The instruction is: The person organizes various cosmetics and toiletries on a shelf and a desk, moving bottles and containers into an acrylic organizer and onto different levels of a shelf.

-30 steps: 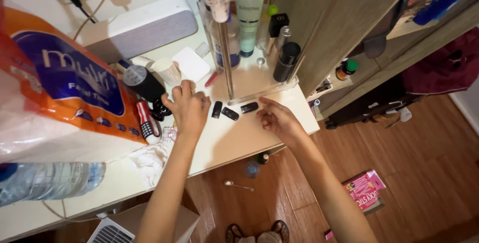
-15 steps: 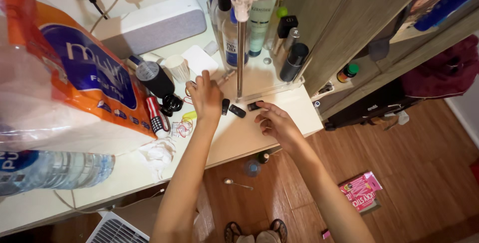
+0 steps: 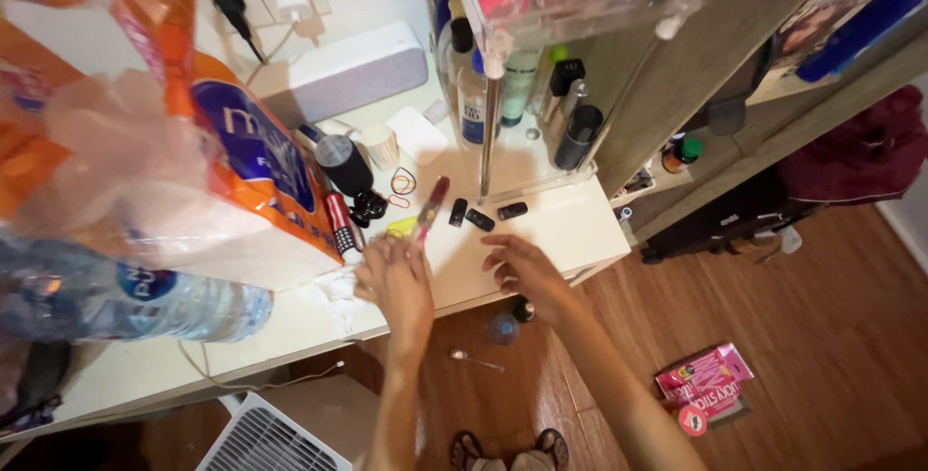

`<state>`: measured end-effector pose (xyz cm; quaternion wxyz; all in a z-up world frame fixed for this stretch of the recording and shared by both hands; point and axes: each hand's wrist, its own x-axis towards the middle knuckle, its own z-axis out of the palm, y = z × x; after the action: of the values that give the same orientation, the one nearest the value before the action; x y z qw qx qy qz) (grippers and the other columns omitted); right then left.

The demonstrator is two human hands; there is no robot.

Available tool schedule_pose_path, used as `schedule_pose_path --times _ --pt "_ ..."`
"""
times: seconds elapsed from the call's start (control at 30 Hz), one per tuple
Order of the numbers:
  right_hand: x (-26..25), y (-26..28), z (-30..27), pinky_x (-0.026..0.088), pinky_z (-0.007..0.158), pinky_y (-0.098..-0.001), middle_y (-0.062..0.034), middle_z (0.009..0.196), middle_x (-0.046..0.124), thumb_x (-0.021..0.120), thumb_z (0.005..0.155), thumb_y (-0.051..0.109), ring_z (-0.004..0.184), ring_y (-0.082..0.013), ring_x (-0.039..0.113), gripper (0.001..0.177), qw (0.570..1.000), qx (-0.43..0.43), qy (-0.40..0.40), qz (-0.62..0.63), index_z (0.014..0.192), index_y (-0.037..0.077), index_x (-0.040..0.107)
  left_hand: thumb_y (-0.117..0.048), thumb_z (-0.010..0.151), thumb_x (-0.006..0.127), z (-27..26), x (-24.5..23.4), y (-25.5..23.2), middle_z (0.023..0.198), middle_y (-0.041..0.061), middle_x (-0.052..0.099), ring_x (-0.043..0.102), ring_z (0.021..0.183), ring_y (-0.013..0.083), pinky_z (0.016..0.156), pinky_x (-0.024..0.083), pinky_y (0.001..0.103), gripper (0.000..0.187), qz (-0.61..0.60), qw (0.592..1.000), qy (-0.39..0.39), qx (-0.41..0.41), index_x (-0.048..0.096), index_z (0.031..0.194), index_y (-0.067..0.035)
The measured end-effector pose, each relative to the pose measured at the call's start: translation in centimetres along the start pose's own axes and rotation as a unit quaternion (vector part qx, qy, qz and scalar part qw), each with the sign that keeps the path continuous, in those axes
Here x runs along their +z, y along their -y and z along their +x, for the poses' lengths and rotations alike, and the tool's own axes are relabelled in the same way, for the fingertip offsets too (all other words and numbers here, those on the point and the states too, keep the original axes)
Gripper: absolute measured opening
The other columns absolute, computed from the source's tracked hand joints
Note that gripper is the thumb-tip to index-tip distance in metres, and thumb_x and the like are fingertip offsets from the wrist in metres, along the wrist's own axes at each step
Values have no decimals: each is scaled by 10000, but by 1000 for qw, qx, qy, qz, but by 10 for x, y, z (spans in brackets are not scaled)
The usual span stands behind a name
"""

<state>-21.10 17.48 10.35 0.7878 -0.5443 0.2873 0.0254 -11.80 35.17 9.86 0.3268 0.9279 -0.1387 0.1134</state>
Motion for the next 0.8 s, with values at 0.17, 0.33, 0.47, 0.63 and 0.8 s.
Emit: schedule_pose_path --times 0.17,0.33,0.47,0.63,0.8 --pt "39 30 -37 504 654 -271 12 1020 638 527 985 366 757 -82 583 442 999 -38 31 -22 1363 138 557 -338 1027 536 -55 -2 3 1250 142 531 439 1115 387 962 305 544 297 -64 997 26 -37 673 1059 -77" --pt "64 66 -75 518 619 -289 -1 988 612 578 986 305 740 -114 597 355 995 -94 17 -36 1273 97 575 -367 995 538 -85 -43 -6 1197 98 548 470 1080 361 930 340 482 300 -75 995 69 9 677 1041 -106" --pt "63 59 -98 550 693 -273 -31 915 628 646 1004 196 810 -111 625 236 985 -167 46 -11 1172 30 639 -381 1004 534 -101 -91 9 1167 86 567 487 1094 348 942 343 480 342 -136 985 90 56 683 1076 -82" --pt "53 47 -139 588 736 -316 -61 929 701 682 947 121 833 -151 695 178 991 -122 54 20 1075 3 649 -421 1038 439 -93 -145 5 1176 78 547 448 1102 317 1010 311 478 433 -210 971 110 15 667 1089 -57" --pt "65 36 -167 568 684 -284 -63 906 730 643 926 162 765 -139 689 212 994 -88 11 60 1089 35 690 -374 1041 442 -63 -177 -46 1206 110 523 402 1150 298 1067 257 491 379 -290 956 41 -3 635 986 -53"
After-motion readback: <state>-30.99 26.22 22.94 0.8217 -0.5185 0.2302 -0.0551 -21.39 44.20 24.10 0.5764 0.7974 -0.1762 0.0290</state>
